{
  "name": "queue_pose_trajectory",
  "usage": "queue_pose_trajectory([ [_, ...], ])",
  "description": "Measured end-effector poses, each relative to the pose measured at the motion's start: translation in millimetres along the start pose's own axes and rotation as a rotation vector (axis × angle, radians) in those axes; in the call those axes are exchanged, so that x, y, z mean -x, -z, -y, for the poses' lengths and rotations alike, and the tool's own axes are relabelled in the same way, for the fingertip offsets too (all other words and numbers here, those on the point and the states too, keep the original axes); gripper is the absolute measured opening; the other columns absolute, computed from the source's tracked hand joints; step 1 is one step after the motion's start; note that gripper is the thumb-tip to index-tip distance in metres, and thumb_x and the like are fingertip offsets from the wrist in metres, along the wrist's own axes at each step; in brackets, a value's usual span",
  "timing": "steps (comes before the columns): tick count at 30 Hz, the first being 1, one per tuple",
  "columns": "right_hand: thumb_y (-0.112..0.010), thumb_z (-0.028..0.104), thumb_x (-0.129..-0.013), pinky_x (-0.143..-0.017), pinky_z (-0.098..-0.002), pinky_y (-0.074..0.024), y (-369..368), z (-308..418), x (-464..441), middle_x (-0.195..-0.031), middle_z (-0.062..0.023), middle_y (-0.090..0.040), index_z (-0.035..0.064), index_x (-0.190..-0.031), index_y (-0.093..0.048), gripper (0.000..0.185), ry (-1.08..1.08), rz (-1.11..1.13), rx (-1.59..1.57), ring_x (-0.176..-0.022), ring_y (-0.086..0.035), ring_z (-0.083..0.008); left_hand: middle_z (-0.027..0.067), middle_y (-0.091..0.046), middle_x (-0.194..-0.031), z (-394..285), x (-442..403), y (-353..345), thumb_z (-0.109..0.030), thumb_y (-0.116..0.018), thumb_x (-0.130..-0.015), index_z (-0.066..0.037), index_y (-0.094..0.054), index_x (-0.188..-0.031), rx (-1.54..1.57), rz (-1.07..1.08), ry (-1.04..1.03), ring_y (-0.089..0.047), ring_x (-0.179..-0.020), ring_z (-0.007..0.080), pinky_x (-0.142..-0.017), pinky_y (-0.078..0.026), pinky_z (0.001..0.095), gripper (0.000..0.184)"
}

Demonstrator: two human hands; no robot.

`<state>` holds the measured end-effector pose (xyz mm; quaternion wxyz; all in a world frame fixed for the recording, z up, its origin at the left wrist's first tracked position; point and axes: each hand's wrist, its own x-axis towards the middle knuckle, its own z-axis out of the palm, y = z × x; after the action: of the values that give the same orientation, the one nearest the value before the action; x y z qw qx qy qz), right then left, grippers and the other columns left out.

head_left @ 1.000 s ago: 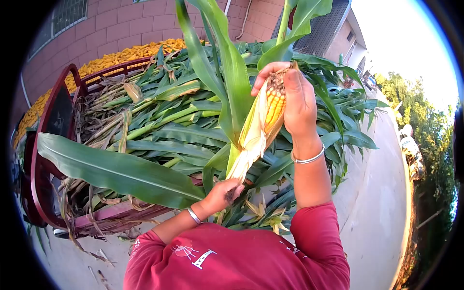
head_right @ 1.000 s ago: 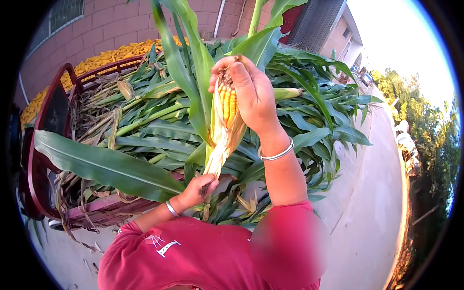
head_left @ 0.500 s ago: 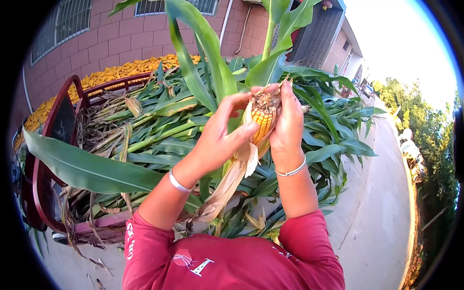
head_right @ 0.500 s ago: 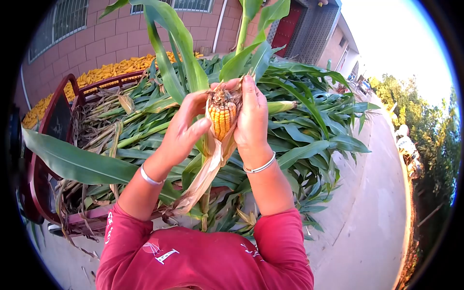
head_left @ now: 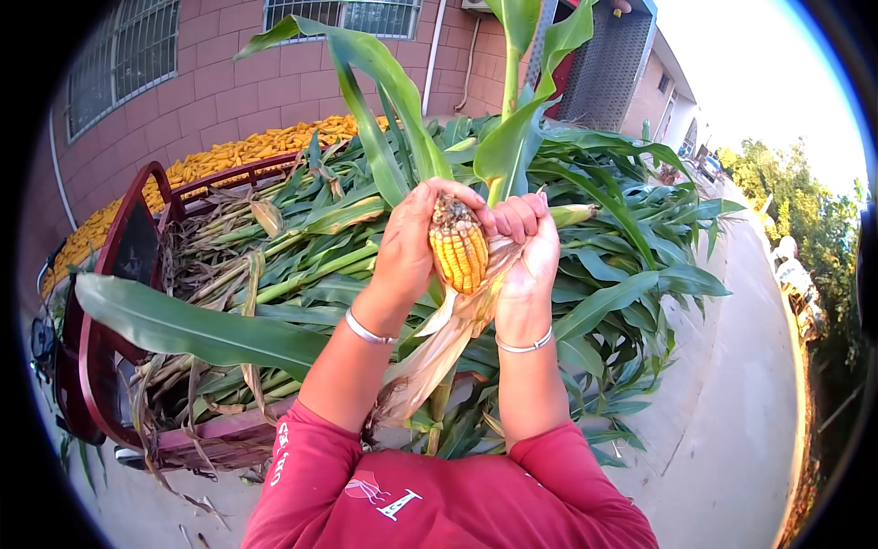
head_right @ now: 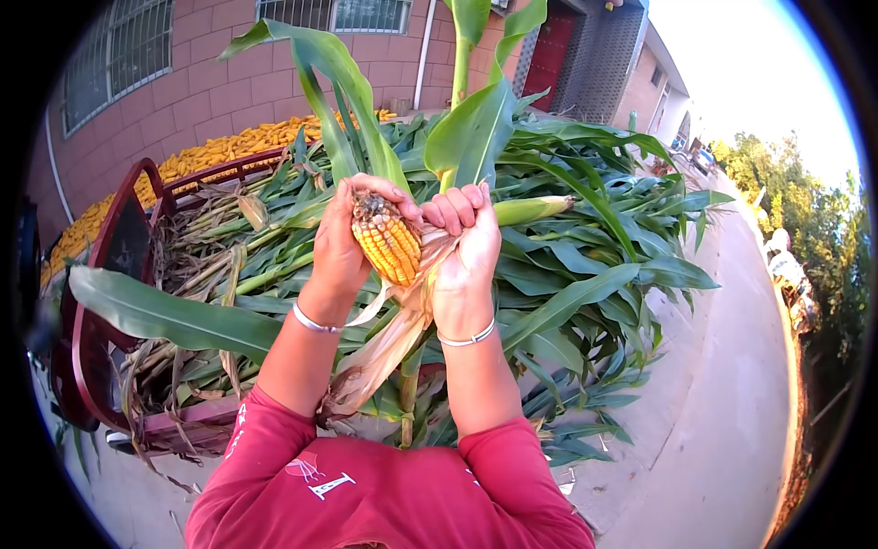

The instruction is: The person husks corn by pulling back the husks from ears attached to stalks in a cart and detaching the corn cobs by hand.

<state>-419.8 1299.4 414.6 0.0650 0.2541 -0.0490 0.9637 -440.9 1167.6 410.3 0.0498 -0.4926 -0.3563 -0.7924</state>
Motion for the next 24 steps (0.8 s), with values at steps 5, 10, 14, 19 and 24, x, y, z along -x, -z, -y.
queue_pose_trajectory([
  [5, -0.04, 0.026, -0.101, -0.054, -0.0246, -0.0276, -2.7, -0.6, 1.9, -0.055, 0.0054, -0.025, 0.0131, -0.07, -0.042, 0.033, -0.019, 0.006, -0.035, -0.05, -0.023, -0.0087, 0.0159, -0.061, -0.088, -2.3, 3.9, -2.3, -0.035, -0.035, -0.102, -0.001, -0.052, -0.093, 0.176, -0.196, 0.118, -0.061, -0.084, 0.0254, -0.078, -0.052, 0.038, 0.039],
  [10, -0.038, 0.025, -0.101, -0.054, -0.0247, -0.0272, -1.7, 3.9, 1.8, -0.054, 0.0053, -0.025, 0.0131, -0.07, -0.041, 0.034, -0.045, 0.038, -0.045, -0.049, -0.023, -0.0086, 0.0115, -0.057, -0.083, -2.7, 3.6, -14.4, -0.034, -0.04, -0.101, -0.006, -0.047, -0.084, 0.262, -0.33, 0.15, -0.058, -0.078, 0.0225, -0.073, -0.05, 0.0339, 0.033],
  [14, -0.038, 0.024, -0.101, -0.055, -0.025, -0.0278, 2.6, 11.6, 1.9, -0.054, 0.005, -0.025, 0.0129, -0.071, -0.041, 0.032, -0.042, 0.082, -0.024, -0.05, -0.023, -0.0087, 0.0061, -0.046, -0.074, 5.9, -1.2, -15.6, -0.034, -0.043, -0.101, -0.009, -0.041, -0.079, 0.337, -0.408, 0.183, -0.052, -0.072, 0.0193, -0.067, -0.047, 0.032, 0.033],
  [19, -0.04, 0.024, -0.1, -0.056, -0.0257, -0.0284, -2.5, 14.4, 10.4, -0.055, 0.0049, -0.025, 0.0125, -0.07, -0.042, 0.032, -0.022, 0.109, -0.026, -0.05, -0.023, -0.009, -0.0007, -0.04, -0.067, 14.8, 8.0, -18.9, -0.036, -0.044, -0.1, -0.012, -0.038, -0.075, 0.424, -0.674, 0.177, -0.039, -0.06, 0.0114, -0.057, -0.039, 0.027, 0.036],
  [24, -0.041, 0.019, -0.098, -0.055, -0.0258, -0.0275, -7.0, 26.2, 12.2, -0.055, 0.0048, -0.025, 0.0125, -0.068, -0.042, 0.031, -0.063, 0.087, -0.077, -0.05, -0.023, -0.0091, -0.0003, -0.033, -0.06, 10.1, 39.3, -7.0, -0.035, -0.037, -0.102, -0.011, -0.036, -0.069, 0.249, -0.354, 0.066, -0.031, -0.055, 0.0131, -0.055, -0.032, 0.0267, 0.041],
])
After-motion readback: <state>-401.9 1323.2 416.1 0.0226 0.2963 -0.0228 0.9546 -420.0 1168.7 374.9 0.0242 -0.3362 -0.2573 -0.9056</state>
